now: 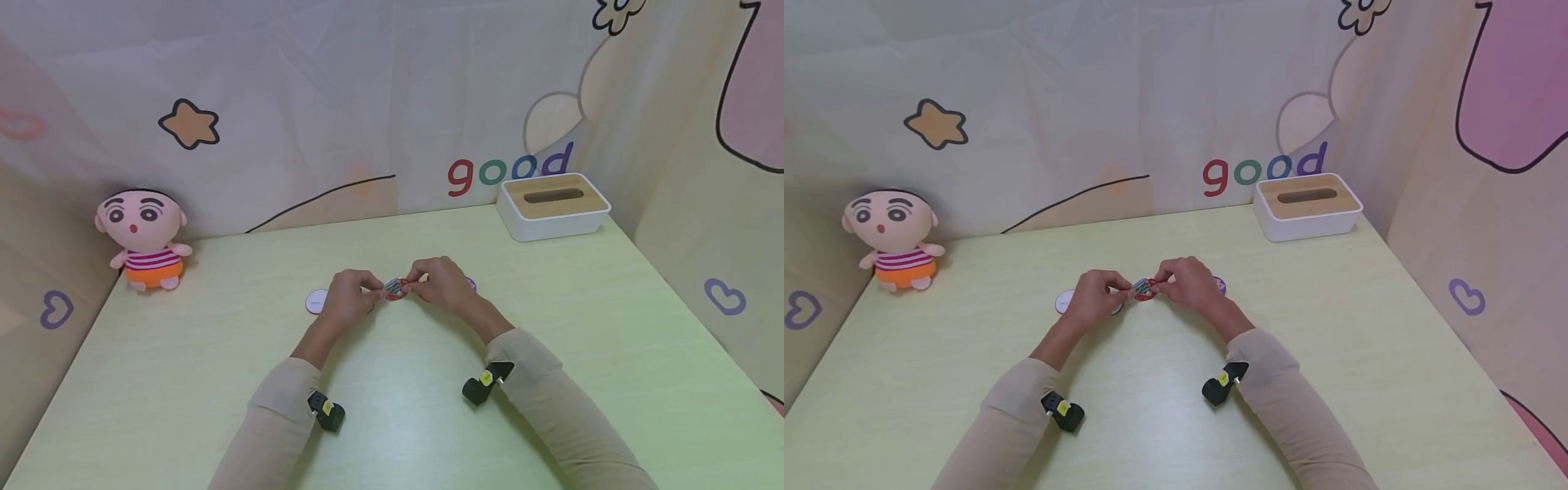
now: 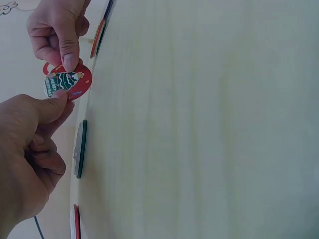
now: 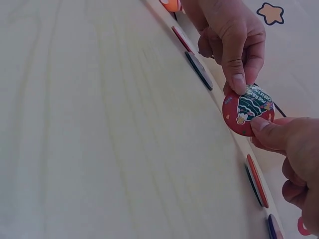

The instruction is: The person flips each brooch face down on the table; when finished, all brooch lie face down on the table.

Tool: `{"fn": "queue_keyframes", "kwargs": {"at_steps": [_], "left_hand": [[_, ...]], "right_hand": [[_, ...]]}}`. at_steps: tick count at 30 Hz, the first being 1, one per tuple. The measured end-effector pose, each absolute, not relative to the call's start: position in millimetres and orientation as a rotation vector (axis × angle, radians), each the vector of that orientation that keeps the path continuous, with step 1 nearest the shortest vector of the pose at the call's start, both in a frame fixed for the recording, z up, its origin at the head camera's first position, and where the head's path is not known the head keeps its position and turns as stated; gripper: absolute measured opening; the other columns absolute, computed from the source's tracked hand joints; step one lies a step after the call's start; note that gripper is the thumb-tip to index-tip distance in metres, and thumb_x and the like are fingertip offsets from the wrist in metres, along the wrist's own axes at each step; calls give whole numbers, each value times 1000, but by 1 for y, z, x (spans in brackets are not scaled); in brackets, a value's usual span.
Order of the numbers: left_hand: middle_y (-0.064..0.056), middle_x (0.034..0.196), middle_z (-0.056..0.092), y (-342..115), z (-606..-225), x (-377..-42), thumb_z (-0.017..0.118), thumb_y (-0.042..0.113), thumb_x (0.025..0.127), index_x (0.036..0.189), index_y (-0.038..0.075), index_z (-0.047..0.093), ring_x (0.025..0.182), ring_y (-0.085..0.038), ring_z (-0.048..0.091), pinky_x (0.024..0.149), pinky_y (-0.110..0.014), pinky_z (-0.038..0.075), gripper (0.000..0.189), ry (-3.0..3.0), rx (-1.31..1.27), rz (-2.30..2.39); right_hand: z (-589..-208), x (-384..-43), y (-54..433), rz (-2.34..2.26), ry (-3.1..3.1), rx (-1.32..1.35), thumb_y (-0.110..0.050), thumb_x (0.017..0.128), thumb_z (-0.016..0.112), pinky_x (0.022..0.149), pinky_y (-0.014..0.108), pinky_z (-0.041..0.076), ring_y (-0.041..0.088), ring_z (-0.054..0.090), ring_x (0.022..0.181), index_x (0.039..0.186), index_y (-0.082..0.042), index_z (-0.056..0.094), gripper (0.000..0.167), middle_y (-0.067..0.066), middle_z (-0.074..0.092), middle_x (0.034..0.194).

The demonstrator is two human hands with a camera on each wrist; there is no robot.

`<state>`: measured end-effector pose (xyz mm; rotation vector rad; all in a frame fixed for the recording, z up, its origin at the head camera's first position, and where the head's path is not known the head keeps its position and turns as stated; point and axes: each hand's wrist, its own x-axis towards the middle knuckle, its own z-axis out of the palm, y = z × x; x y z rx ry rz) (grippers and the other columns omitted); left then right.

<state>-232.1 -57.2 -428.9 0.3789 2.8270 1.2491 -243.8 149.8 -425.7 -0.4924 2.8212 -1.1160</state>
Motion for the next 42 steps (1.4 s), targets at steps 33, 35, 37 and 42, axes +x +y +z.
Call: {"fn": "queue_keyframes", "kwargs": {"at_steps": [33,35,37,42], "left_hand": [[-9,102,78,-55,-424,-230,86,20,81,110,5,79,94,-20,63,72,-23,47,34,2685,293,1155],[-9,99,78,-53,-424,-230,86,18,81,111,4,78,91,-19,61,73,-23,46,34,2720,317,1106],[-8,96,77,-51,-424,-231,87,18,80,110,4,78,89,-18,60,73,-23,45,35,2747,327,1071],[-9,97,78,-49,-425,-232,87,17,80,111,3,78,88,-17,60,77,-25,47,35,2764,334,1042]], "right_hand": [[-425,-243,156,-838,2754,-635,-26,83,83,88,31,55,17,63,90,114,-12,79,34,4,80,106],[-424,-244,153,-808,2747,-625,-27,83,84,89,32,56,17,63,90,115,-12,78,36,3,79,105],[-423,-244,151,-795,2743,-613,-26,83,84,89,32,56,17,63,90,115,-12,78,35,3,79,103],[-420,-243,149,-788,2735,-573,-26,84,83,89,32,56,18,62,92,116,-11,78,36,3,79,104]]}}
